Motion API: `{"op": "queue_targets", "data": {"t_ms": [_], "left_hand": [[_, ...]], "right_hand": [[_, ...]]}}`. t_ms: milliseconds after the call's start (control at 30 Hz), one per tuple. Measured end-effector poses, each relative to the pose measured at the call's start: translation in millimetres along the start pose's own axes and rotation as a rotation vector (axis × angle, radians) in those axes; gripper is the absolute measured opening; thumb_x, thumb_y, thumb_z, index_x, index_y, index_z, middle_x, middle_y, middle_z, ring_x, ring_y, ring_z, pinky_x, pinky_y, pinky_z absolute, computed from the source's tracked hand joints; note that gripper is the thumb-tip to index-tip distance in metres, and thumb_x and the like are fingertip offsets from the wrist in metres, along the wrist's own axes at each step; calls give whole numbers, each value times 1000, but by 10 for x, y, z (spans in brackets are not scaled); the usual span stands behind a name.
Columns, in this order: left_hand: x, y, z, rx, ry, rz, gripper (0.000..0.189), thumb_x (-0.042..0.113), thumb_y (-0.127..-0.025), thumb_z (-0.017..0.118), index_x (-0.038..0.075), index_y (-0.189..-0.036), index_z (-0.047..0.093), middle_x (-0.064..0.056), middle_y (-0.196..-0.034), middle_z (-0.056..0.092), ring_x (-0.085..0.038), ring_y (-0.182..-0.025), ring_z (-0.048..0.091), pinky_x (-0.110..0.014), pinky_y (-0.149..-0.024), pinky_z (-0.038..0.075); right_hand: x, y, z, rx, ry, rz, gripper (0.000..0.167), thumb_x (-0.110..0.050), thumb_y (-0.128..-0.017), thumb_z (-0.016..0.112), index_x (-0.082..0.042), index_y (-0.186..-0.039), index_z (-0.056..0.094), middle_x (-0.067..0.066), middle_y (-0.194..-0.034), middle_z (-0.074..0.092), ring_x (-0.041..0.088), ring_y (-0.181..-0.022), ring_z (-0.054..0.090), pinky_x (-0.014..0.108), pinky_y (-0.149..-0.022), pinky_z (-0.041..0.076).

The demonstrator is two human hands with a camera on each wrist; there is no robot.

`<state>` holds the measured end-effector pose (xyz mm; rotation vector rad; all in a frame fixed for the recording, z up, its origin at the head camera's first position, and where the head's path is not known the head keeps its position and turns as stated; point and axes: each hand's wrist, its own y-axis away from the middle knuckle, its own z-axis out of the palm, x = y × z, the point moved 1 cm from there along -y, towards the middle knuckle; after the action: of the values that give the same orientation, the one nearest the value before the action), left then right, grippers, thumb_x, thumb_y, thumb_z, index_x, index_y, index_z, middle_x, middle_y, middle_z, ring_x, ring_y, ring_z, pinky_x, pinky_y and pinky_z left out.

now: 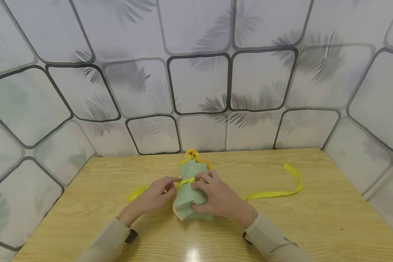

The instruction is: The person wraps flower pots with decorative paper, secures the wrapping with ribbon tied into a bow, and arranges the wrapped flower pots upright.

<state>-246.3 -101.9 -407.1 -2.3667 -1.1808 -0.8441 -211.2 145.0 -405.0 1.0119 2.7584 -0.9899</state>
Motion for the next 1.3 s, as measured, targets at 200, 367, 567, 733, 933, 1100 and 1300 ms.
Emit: {"op": "queue_targets", "data": {"t_ms": [200, 367, 567, 733, 933, 1100, 1300], "left_hand": [[3, 5, 15, 36, 33, -40, 28, 14, -106, 47, 4, -123, 67, 1, -91, 60, -10, -75, 51, -23, -64, 45], [7, -13, 4, 33, 7, -50, 27, 15, -109, 44, 4, -113, 69, -3, -96, 65, -11, -73, 53, -23, -63, 47], [6, -31, -23, 8, -15, -50, 31, 18, -111, 41, 4, -109, 69, -7, -100, 66, -11, -77, 55, -24, -66, 49], [-46, 23, -101, 30, 28, -38, 24, 21, -110, 49, 6, -110, 69, -8, -89, 65, -9, -70, 54, -23, -60, 48], [-123, 121, -186, 67, 1, 17, 17, 18, -106, 57, 5, -106, 68, 2, -80, 61, -4, -67, 48, -21, -59, 44], [-155, 161, -183, 13, -13, -7, 16, 18, -106, 58, 6, -106, 68, 6, -78, 59, -3, -66, 47, -20, -59, 43], [-120, 164, -167, -13, -27, -22, 14, 17, -106, 57, 7, -106, 67, 5, -86, 62, -7, -74, 53, -22, -64, 47]], "right_hand": [[9, 26, 7, -3, -10, -8, 49, -33, -74, 92, -14, -116, 74, 0, -119, 61, 13, -96, 45, 26, -77, 51], [9, 28, 7, -18, -38, 19, 49, -31, -74, 92, -13, -116, 74, 0, -120, 61, 12, -95, 46, 26, -78, 51], [1, 26, 19, -23, -57, 34, 48, -31, -75, 92, -13, -115, 74, -1, -121, 60, 11, -95, 46, 25, -78, 51], [-26, 25, 13, -13, 6, 39, 49, -36, -75, 91, -14, -115, 74, -2, -122, 62, 11, -95, 49, 25, -76, 52], [-67, 14, -50, -17, 69, 36, 51, -43, -76, 90, -13, -113, 74, -1, -119, 63, 13, -95, 56, 26, -75, 54], [-54, 19, -120, -92, -95, 97, 46, -42, -89, 80, -9, -121, 73, -2, -124, 61, 12, -102, 59, 29, -82, 56], [62, 74, -188, -110, -366, 147, 28, -6, -99, 65, -7, -127, 69, 6, -128, 63, 2, -72, 54, 20, -61, 52]]}}
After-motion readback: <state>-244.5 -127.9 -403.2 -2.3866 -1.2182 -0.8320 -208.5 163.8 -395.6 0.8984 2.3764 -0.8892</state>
